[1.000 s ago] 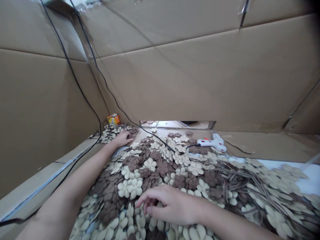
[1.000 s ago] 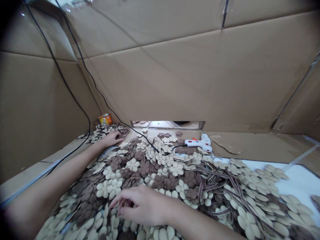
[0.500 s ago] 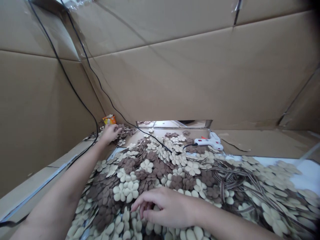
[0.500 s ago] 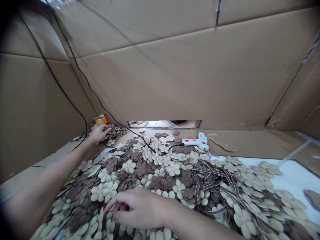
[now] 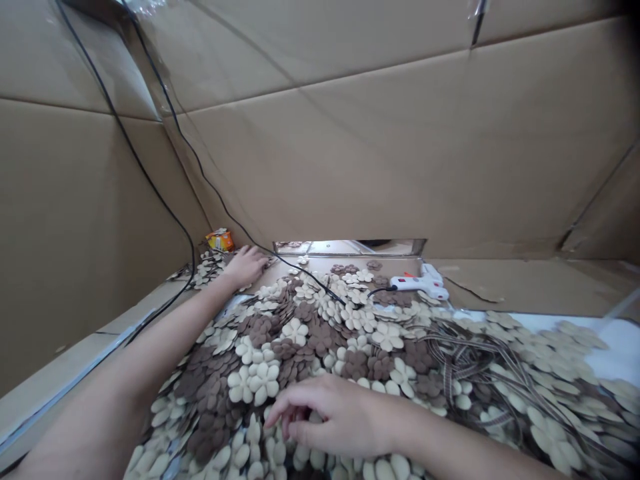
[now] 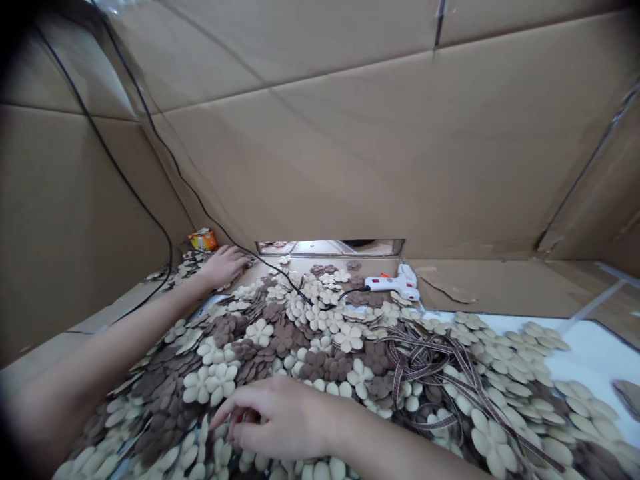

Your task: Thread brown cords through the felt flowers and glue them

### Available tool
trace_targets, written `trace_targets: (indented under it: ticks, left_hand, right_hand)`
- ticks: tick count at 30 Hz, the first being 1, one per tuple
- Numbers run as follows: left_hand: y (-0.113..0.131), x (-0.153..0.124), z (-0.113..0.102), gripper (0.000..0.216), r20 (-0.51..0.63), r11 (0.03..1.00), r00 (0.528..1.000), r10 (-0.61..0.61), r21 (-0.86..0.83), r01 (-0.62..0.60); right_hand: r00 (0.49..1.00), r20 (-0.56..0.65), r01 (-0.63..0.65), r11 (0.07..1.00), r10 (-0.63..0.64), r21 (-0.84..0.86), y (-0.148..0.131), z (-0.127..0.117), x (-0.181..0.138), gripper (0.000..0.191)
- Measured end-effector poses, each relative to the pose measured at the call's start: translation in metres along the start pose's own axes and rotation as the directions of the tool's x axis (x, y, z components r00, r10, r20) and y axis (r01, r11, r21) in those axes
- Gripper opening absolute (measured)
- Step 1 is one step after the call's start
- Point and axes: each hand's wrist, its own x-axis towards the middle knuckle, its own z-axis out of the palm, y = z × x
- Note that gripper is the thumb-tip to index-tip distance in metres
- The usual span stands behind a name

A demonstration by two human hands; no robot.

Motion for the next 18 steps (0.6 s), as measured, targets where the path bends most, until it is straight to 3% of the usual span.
trace_targets:
  ticks: [2,5,12,18]
  left_hand:
    - [0.017,0.007,0.011,0.029,0.018,0.991,0.992,0.123,-0.059,-0.122]
    - [0.039,0.022,0.028,0.034,-0.005,0.971,0.981,0.196,-0.137,-0.195]
    - [0.067,0.052,0.048,0.036,-0.022,0.911,0.971,0.237,-0.341,-0.231]
    - [0.067,0.044,0.041,0.035,0.06,0.821,0.959,0.277,-0.532,-0.204]
  right_hand:
    - [1.0,0.005,0.0,1.0,0.0,0.002,-0.001,-0.001,0.0,0.036]
    - [1.0,-0.003,0.027,1.0,-0.027,-0.012,-0.001,-0.001,0.0,0.037]
    - [0.999,0.021,0.031,0.999,-0.031,-0.007,0.002,-0.001,0.002,0.038]
    - [0.997,0.041,0.066,0.998,-0.066,-0.008,0.002,-0.004,0.002,0.038]
